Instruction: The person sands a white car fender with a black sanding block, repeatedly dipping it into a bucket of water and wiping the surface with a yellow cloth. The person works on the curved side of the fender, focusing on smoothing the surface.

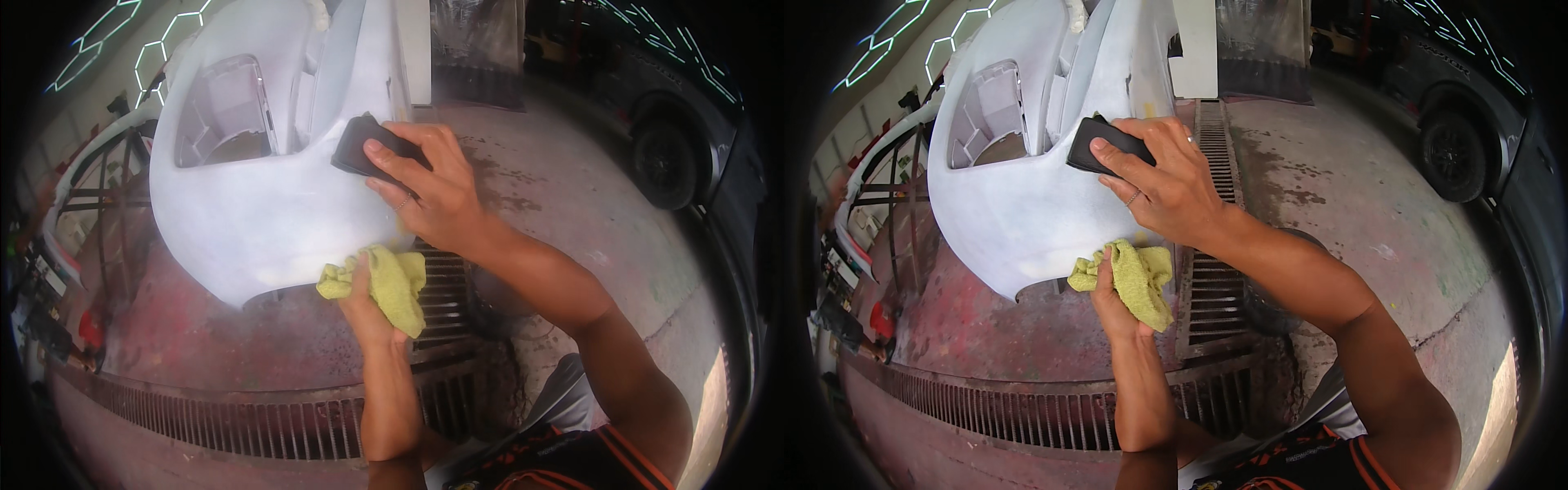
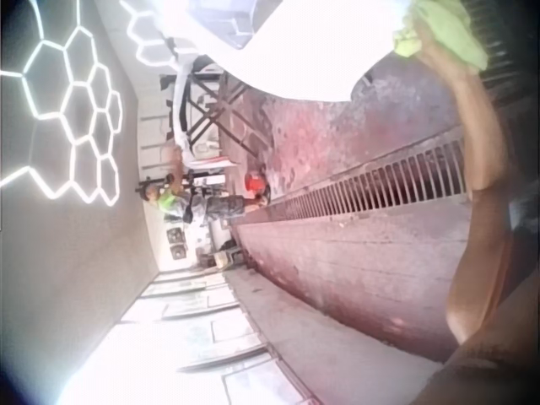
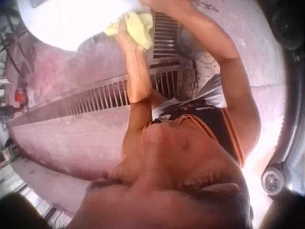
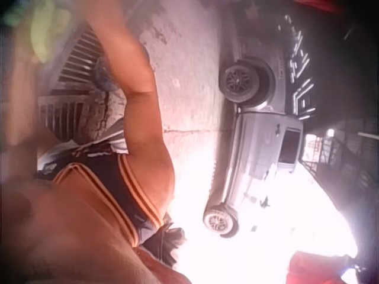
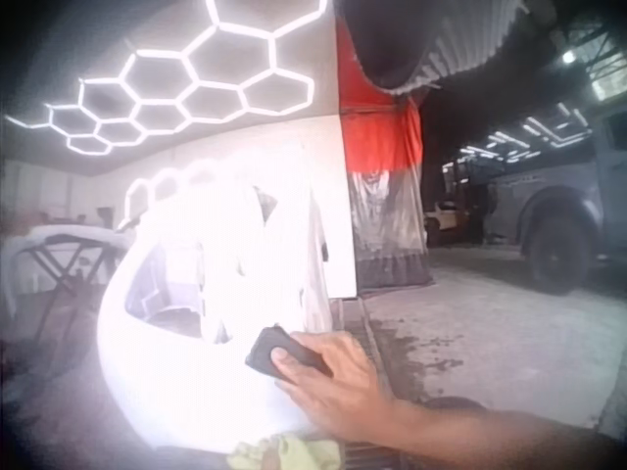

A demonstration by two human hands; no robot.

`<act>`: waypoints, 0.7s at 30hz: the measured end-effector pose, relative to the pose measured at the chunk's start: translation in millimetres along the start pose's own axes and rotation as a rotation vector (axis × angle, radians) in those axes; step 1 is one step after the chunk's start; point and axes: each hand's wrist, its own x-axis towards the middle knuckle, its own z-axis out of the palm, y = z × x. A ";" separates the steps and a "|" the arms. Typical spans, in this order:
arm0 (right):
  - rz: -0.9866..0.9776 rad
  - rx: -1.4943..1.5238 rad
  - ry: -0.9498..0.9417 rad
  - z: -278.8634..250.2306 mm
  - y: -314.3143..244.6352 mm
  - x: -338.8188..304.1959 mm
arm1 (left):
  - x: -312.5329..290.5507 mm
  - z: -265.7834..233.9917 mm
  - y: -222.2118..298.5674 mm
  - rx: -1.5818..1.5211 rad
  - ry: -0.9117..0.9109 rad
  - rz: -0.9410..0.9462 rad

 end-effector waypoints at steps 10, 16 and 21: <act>-0.081 -0.034 -0.144 -3.9 -10.8 -42.9 | 0.2 -0.3 -4.4 -0.022 -0.005 0.030; -0.009 -0.060 -0.068 7.5 1.1 -12.2 | -0.9 0.5 -3.6 0.025 0.004 0.042; -0.014 -0.053 -0.088 -1.4 -8.4 -23.2 | -3.6 7.6 2.5 -0.036 -0.039 0.074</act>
